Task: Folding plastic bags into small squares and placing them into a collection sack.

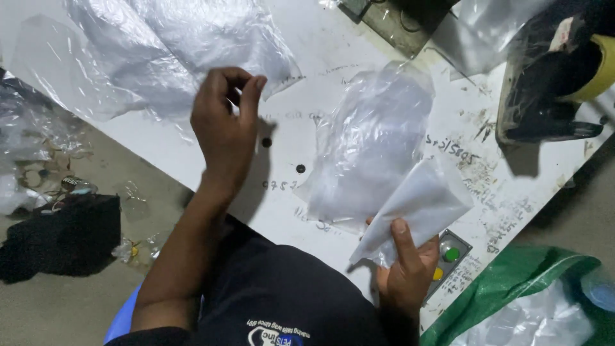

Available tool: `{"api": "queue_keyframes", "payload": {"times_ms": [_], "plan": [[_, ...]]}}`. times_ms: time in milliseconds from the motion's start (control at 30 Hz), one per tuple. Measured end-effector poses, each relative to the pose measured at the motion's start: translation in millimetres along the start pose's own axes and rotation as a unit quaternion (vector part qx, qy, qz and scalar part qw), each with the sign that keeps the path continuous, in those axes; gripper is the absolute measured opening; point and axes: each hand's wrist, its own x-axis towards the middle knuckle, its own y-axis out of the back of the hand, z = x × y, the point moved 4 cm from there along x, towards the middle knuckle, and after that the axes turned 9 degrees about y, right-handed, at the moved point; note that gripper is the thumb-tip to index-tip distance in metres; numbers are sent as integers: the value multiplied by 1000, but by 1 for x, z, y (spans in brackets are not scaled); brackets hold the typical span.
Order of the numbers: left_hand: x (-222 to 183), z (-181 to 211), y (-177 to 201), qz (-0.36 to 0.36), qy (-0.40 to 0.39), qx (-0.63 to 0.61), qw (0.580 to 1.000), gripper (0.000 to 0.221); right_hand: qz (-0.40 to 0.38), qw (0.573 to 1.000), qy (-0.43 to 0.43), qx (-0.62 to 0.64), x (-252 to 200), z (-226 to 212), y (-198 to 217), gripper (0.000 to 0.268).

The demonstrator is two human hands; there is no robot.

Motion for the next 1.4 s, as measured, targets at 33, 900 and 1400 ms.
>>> {"api": "queue_keyframes", "payload": {"times_ms": [33,900,1400], "plan": [[14,-14,0,11,-31,101,994,23,-5,1000,1,2,-1,0,-1,66],[-17,-11,13,-185,111,-143,966,10,17,1000,8,-2,-19,7,9,56],[-26,-22,19,-160,247,-89,952,24,7,998,61,-1,-19,14,16,43]]}}
